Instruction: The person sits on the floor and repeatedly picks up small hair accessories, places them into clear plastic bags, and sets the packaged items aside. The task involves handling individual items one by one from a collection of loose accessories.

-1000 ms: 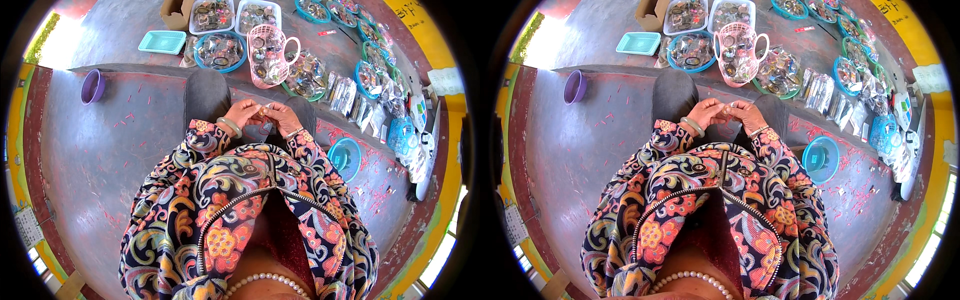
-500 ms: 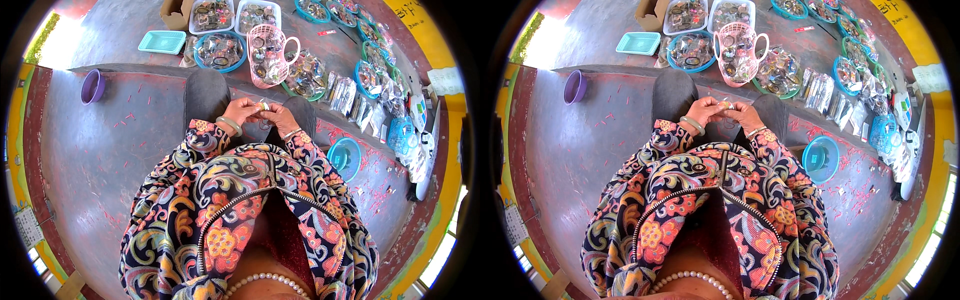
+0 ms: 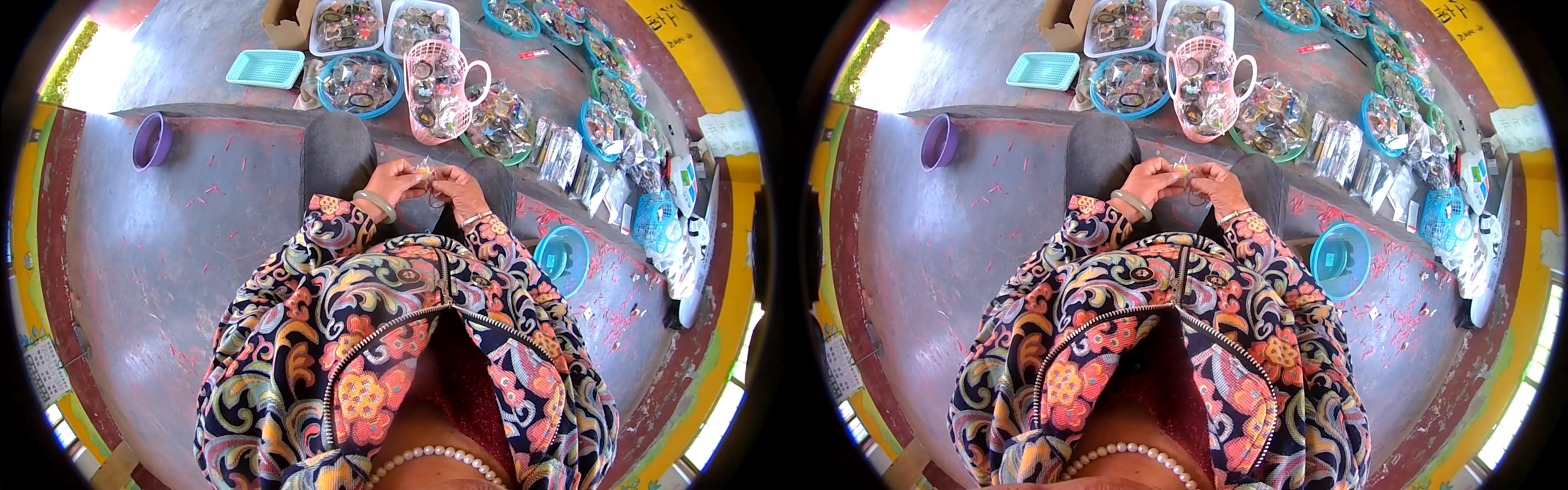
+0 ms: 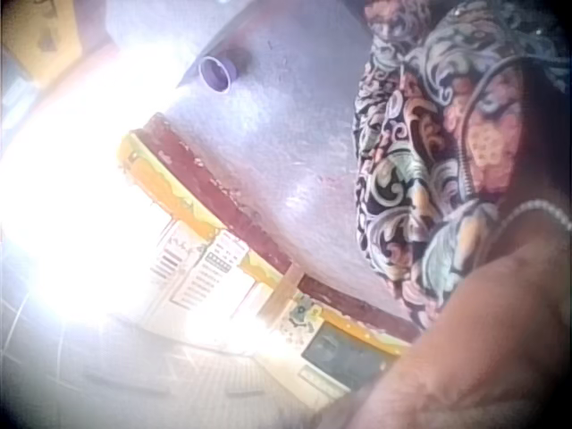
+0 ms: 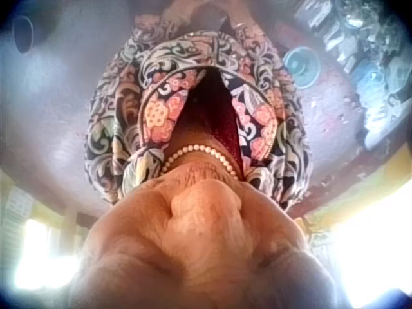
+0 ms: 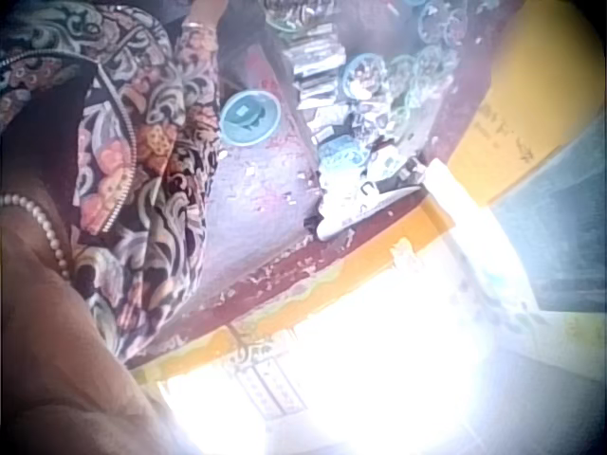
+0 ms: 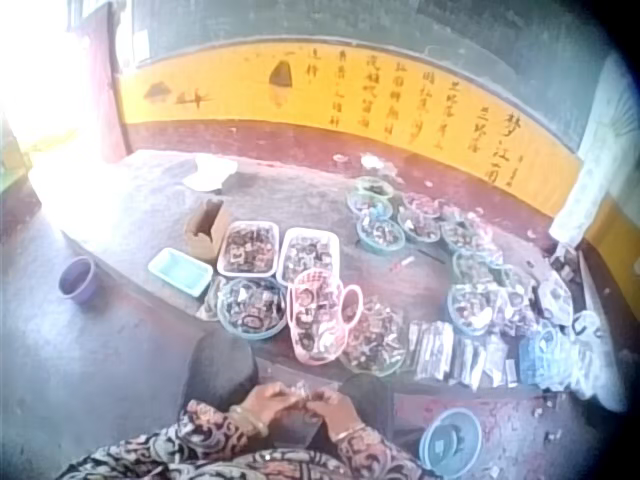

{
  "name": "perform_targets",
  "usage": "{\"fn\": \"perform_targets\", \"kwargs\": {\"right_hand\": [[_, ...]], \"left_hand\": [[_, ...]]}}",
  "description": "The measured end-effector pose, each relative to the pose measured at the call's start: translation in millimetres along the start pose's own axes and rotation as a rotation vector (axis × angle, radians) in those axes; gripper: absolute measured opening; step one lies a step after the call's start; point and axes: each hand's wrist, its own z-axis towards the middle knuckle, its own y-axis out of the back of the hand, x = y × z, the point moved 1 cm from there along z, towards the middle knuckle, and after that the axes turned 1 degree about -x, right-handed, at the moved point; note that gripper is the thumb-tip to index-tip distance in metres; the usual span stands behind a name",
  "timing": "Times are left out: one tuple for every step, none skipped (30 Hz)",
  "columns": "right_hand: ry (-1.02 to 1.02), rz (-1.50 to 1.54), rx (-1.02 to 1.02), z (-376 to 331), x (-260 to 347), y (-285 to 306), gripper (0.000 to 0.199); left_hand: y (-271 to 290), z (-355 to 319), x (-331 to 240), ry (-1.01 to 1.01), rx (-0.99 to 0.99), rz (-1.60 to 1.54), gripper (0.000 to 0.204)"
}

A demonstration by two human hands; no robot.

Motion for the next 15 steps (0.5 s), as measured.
{"fn": "perform_targets", "kwargs": {"right_hand": [[0.017, 0.009, -0.007, 0.4, -0.8, 0.9, 0.025], [0.033, 0.018, -0.013, 1.1, -1.9, 1.9, 0.026], [0.050, 0.027, -0.020, 1.4, -2.5, 2.7, 0.028], [0.041, 0.041, -0.018, 1.8, -2.6, 3.6, 0.028], [0.032, 0.054, -0.015, 2.0, -2.5, 4.7, 0.029], [0.023, 0.068, -0.013, 2.0, -2.5, 5.2, 0.029], [0.020, 0.068, -0.025, 1.7, -1.7, 4.6, 0.029], [0.016, 0.068, -0.037, 0.7, 0.0, 3.3, 0.029], [0.012, 0.068, -0.049, 0.4, 0.8, 2.5, 0.028], [0.026, 0.061, -0.046, 0.2, 0.7, 2.6, 0.028], [0.039, 0.055, -0.042, 0.1, 0.4, 2.7, 0.028], [0.053, 0.048, -0.039, -0.1, 0.3, 2.7, 0.027], [0.076, 0.035, -0.029, -0.7, 0.7, 1.3, 0.027], [0.099, 0.023, -0.019, -2.0, 1.4, -1.0, 0.026], [0.121, 0.010, -0.009, -2.6, 2.1, -3.1, 0.026]], "left_hand": [[0.1, 0.2, 0.4, 0.004, -0.003, -0.001, 0.010], [-0.2, 0.1, 0.3, 0.002, -0.001, -0.005, 0.010], [-0.5, -0.1, 0.2, -0.001, 0.001, -0.009, 0.010], [-0.6, -0.4, 0.0, -0.003, 0.002, -0.013, 0.010], [-0.9, -1.0, -0.6, 0.000, 0.004, -0.015, 0.009], [-1.5, -1.8, -1.7, 0.003, 0.007, -0.018, 0.009], [-1.5, -2.3, -2.4, 0.005, 0.008, -0.020, 0.009], [-0.8, -1.7, -1.9, -0.001, 0.005, -0.024, 0.010], [0.2, -0.6, -0.9, -0.007, 0.002, -0.028, 0.010], [-1.2, -1.4, -2.3, -0.011, 0.000, -0.032, 0.011], [-3.0, -2.8, -3.7, -0.011, -0.010, -0.032, 0.012], [-5.4, -4.7, -5.5, -0.011, -0.021, -0.031, 0.014], [-6.9, -6.4, -7.5, -0.012, -0.032, -0.031, 0.015], [-6.0, -5.9, -6.9, -0.015, -0.019, -0.004, 0.017], [-4.2, -4.8, -5.6, -0.019, -0.005, 0.023, 0.018]]}}
